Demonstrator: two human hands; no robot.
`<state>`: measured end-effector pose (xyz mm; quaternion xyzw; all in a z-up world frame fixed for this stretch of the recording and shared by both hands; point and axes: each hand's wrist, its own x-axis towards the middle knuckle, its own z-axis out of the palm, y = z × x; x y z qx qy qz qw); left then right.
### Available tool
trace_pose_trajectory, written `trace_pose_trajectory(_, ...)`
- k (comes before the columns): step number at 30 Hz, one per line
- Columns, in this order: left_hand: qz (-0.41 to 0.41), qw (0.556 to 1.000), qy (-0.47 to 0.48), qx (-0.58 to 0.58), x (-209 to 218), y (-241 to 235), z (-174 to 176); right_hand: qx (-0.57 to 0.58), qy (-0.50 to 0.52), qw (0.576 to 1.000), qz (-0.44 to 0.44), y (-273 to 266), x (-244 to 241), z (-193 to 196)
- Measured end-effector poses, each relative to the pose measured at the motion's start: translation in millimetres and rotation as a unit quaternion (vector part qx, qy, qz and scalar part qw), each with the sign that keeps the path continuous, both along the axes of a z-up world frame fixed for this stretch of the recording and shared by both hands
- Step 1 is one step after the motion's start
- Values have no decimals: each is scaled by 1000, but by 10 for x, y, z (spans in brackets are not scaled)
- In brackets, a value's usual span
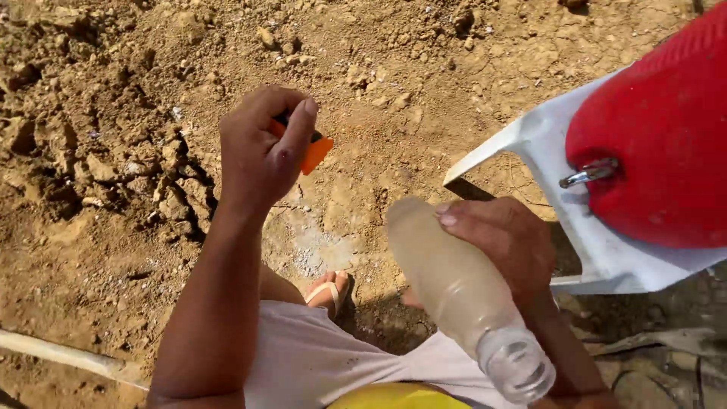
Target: Filling a clear plastic bottle with water from a red water cooler at a construction site.
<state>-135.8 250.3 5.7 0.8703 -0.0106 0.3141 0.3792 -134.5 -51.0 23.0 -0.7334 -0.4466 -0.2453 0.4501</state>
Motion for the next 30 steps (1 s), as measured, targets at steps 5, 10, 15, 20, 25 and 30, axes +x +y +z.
trace_pose_trajectory(5, -13, 998, 2, 57, -132, -243, 176, 4, -83, 996, 35, -73, -3, 286)
trace_pose_trajectory(10, -47, 998, -17, 45, -66, -252, 104, -6, -110, 994, 17, -205, -140, 508)
trace_pose_trajectory(15, -57, 998, -17, 19, 7, -313, 34, -11, -131, 991, -3, -350, -162, 618)
trace_pose_trajectory(20, -23, 999, 6, 37, 130, -365, -64, -3, -203, 979, -21, -443, -100, 718)
trace_pose_trajectory(25, -18, 998, 41, 50, 227, -397, -126, 5, -223, 972, -69, -521, -204, 856)
trace_pose_trajectory(30, -19, 998, 39, 44, 314, -419, -225, -5, -240, 966, -100, -660, -180, 965)
